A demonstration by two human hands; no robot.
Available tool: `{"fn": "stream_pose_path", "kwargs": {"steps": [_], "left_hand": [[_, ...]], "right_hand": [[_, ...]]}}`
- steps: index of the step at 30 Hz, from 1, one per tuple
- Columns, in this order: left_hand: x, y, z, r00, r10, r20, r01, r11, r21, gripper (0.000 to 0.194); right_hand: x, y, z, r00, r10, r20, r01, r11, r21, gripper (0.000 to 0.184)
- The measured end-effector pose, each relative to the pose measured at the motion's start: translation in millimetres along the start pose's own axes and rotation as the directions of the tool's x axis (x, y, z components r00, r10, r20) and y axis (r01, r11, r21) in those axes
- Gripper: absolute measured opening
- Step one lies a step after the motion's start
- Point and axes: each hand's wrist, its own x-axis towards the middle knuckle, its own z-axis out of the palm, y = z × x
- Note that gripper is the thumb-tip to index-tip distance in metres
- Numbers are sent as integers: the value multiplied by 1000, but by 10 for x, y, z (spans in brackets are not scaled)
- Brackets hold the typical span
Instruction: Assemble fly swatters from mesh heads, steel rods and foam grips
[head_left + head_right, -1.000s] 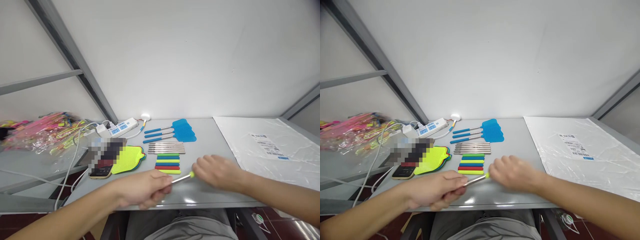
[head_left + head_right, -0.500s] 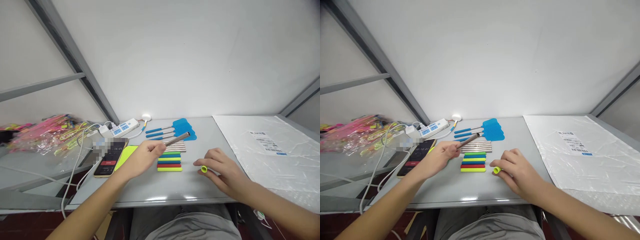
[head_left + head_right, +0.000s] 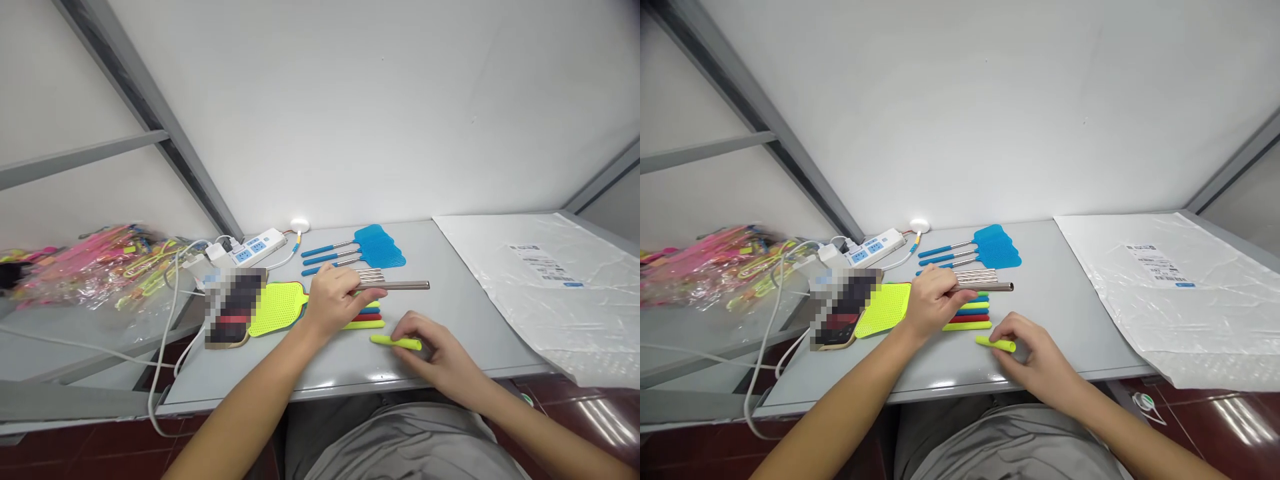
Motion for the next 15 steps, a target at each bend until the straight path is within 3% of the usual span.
{"fn": "stream_pose_path", "kwargs": {"steps": [2, 5, 10, 12, 15], "left_hand": [[-9, -37, -7, 1000, -21, 22, 22, 1000, -7, 58], [-9, -99, -2, 997, -71, 40, 70, 997, 30, 58], [-21, -156, 35, 993, -115, 15, 114, 991, 69, 54], [-30, -166, 43, 993, -115, 17, 113, 991, 73, 52], [-38, -184, 47, 995, -94, 27, 92, 993, 74, 49]], "right_hand": [[1, -39, -28, 998, -61, -18, 60, 997, -49, 14], [-5, -102, -5, 982, -188, -7, 181, 951, -251, 24], [80, -114, 253, 931, -344, 119, 342, 712, -613, 23], [154, -62, 381, 916, -377, 138, 370, 660, -654, 20], [261, 38, 514, 897, -423, 131, 401, 650, -646, 12]]}}
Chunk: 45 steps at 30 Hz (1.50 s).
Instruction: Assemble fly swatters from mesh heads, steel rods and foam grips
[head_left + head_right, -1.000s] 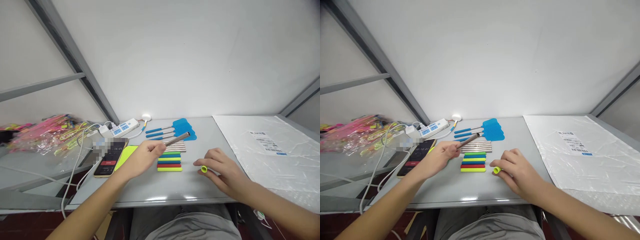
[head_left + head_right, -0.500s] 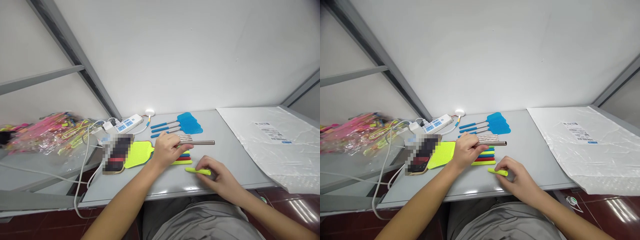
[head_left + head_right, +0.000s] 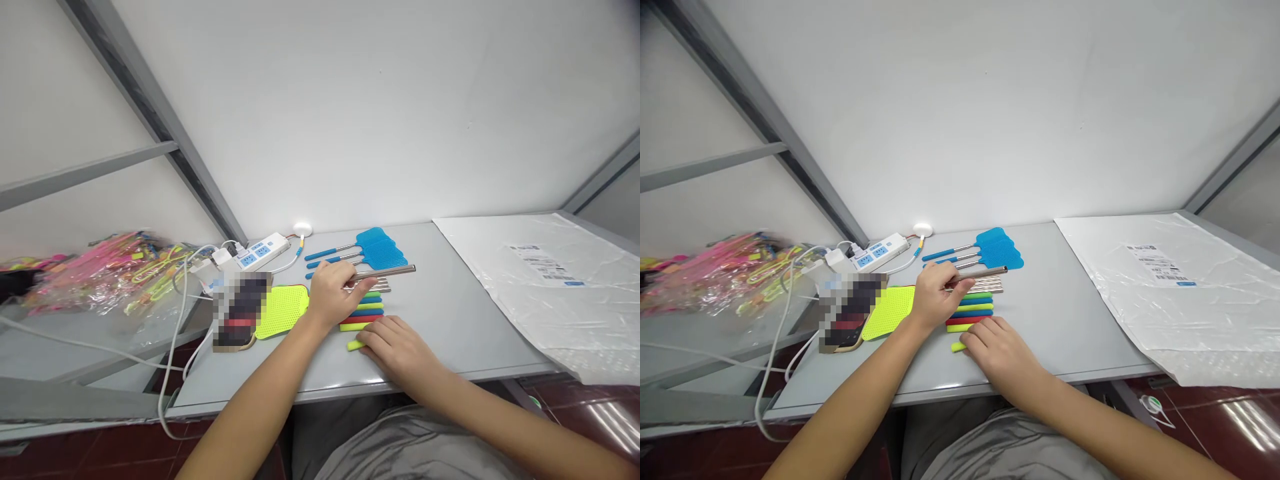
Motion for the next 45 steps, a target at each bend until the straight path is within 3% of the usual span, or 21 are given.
{"fn": "stream_pose_path", "kwargs": {"steps": [3, 9, 17, 24, 27, 29, 31, 33, 35, 38, 41, 45], "left_hand": [[3, -20, 0, 1000, 3, -4, -3, 1000, 4, 48], [37, -36, -35, 999, -30, -20, 31, 1000, 6, 46], [55, -69, -78, 996, -79, -37, 80, 996, 38, 46], [54, -69, -57, 998, -29, 57, 24, 997, 75, 42], [55, -62, -40, 994, -3, 114, -7, 996, 86, 40], [57, -59, -36, 990, 8, 142, -22, 995, 98, 40], [58, -54, -38, 985, 21, 173, -40, 993, 110, 40], [51, -36, -39, 973, 60, 224, -92, 986, 139, 41], [30, 0, -25, 954, 105, 281, -161, 970, 183, 42], [-23, 71, 28, 931, 157, 331, -238, 946, 219, 41], [-63, 112, 75, 920, 180, 349, -258, 947, 192, 41], [-36, 68, 33, 931, 96, 352, -120, 992, 47, 43]], "right_hand": [[27, 29, 74, 999, 35, -15, -35, 999, -37, 9], [36, 2, 10, 992, 121, -35, -124, 987, -106, 10], [54, -3, 35, 990, 139, -39, -142, 985, -98, 14], [80, -10, 3, 977, 212, -22, -213, 975, -60, 12], [57, -25, -16, 961, 275, -17, -275, 961, -15, 23], [18, -22, -41, 954, 290, -74, -287, 957, 53, 27], [-30, 23, -89, 935, 291, -203, -276, 956, 100, 29], [-71, 131, -164, 890, 268, -369, -270, 962, 49, 36], [-92, 295, -254, 858, 234, -457, -307, 947, -91, 43], [-106, 559, -362, 924, 226, -308, -300, 929, -216, 33], [-166, 733, -412, 973, 197, -117, -211, 970, -117, 8], [-373, 844, -480, 969, 224, -103, -227, 974, -19, 10]]}}
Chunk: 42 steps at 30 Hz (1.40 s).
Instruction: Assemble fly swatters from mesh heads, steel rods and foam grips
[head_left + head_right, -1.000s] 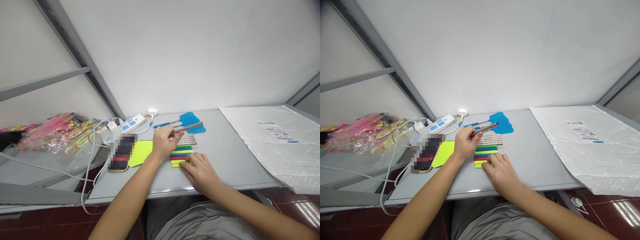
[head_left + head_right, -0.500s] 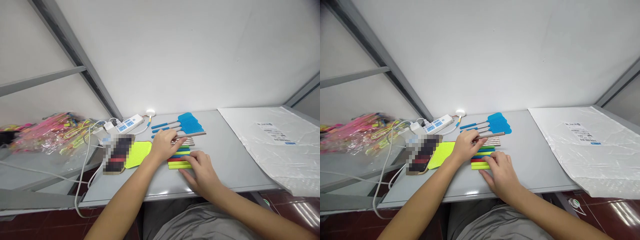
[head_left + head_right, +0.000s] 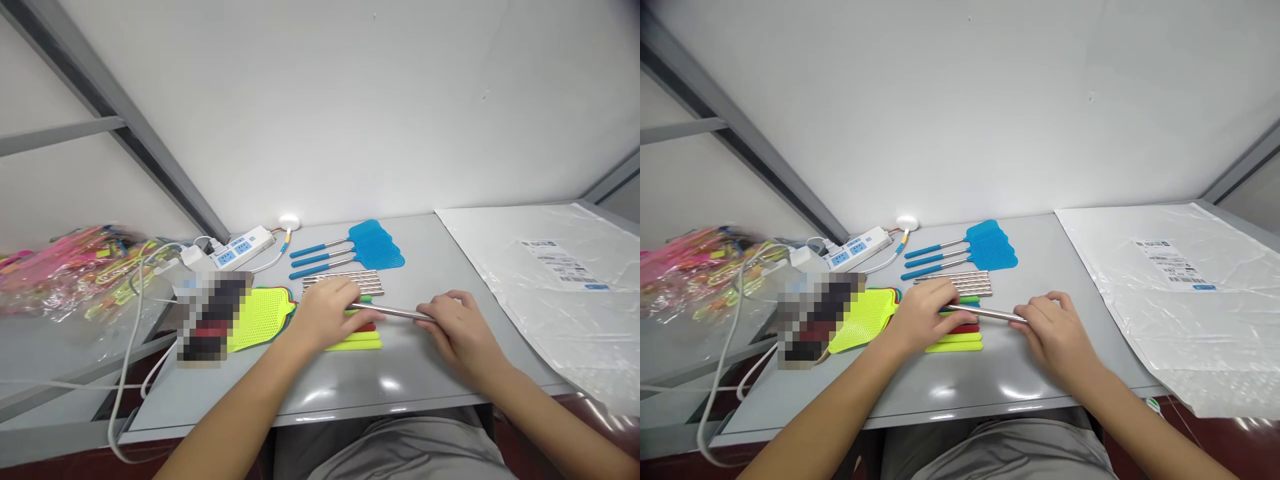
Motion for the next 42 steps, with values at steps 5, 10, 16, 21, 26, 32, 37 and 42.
{"fn": "stream_pose_path", "kwargs": {"steps": [5, 10, 16, 21, 26, 32, 37, 42], "left_hand": [[17, -61, -107, 979, -176, 103, 200, 929, -310, 36], [15, -7, -119, 945, -280, 168, 326, 769, -551, 34], [23, 20, -158, 922, -279, 268, 387, 676, -627, 32], [47, 41, -178, 895, -263, 361, 440, 658, -611, 33], [38, 51, -175, 887, -182, 424, 436, 630, -643, 34], [7, 34, -149, 883, -162, 441, 435, 638, -636, 35], [40, 60, -240, 886, -171, 431, 414, 711, -569, 37], [54, 42, -332, 910, -226, 347, 368, 826, -427, 34]], "right_hand": [[-211, 191, -136, 979, 203, 17, -203, 964, 170, 12], [-243, 249, -151, 961, 251, 115, -274, 920, 280, 18], [-238, 227, -146, 946, 272, 175, -315, 896, 312, 19], [-214, 224, -147, 952, 263, 154, -300, 897, 326, 18], [-196, 218, -168, 958, 255, 132, -285, 899, 331, 16], [-229, 203, -140, 976, 192, 102, -216, 904, 368, 15], [-208, 174, -99, 970, 202, 138, -237, 911, 336, 16], [-101, 101, -91, 984, 139, 111, -154, 979, 137, 22]]}}
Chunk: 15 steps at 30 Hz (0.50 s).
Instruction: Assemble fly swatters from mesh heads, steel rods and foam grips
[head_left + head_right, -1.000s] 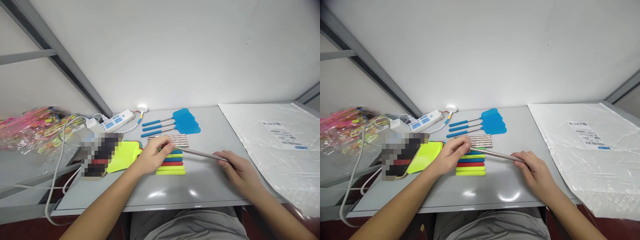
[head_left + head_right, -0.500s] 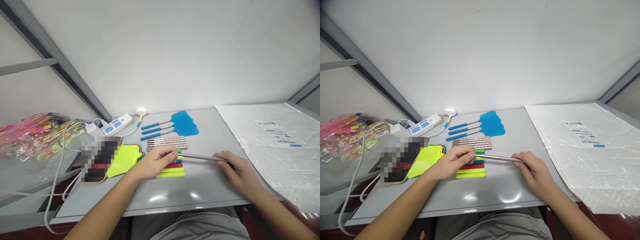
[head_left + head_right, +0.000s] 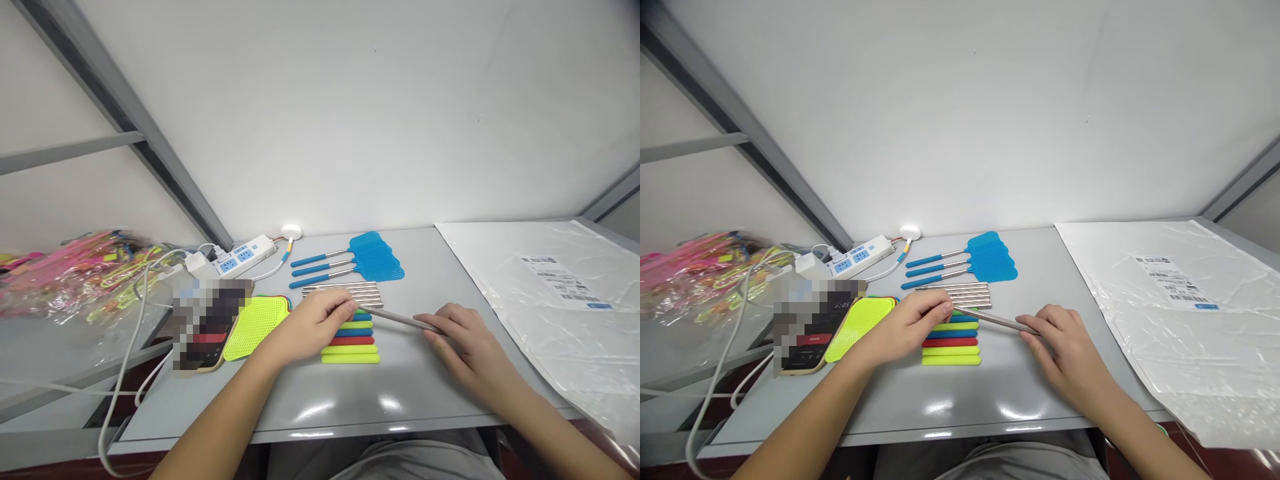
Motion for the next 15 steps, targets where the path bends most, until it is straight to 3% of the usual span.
{"fn": "stream_pose_path", "kwargs": {"steps": [2, 4, 7, 8, 9, 10, 12, 15], "left_hand": [[-5, -60, -45, 998, -15, -63, 20, 996, 87, 33], [-4, -145, -109, 976, -31, -216, 67, 984, 165, 29], [-7, -233, -194, 844, -23, -536, 158, 965, 207, 20], [-16, -234, -198, 804, -3, -594, 157, 965, 208, 18], [-29, -218, -181, 797, 31, -603, 128, 967, 218, 16], [-44, -187, -140, 816, 79, -572, 74, 968, 239, 16], [-77, -97, 3, 897, 251, -364, -114, 927, 358, 15], [-115, 30, 265, 920, 378, -99, -279, 814, 510, 21]], "right_hand": [[92, -65, -19, 999, -52, 16, 53, 996, -76, 27], [236, -143, -48, 996, -64, 68, 72, 990, -121, 30], [537, -246, -79, 988, -9, 155, 36, 984, -172, 29], [647, -265, -77, 983, 14, 182, 19, 984, -179, 28], [757, -274, -66, 978, 34, 206, 3, 984, -180, 28], [862, -274, -46, 972, 51, 230, -10, 984, -175, 29], [1046, -250, 21, 959, 68, 276, -26, 988, -155, 32], [1235, -184, 171, 945, 48, 325, -13, 994, -108, 33]]}}
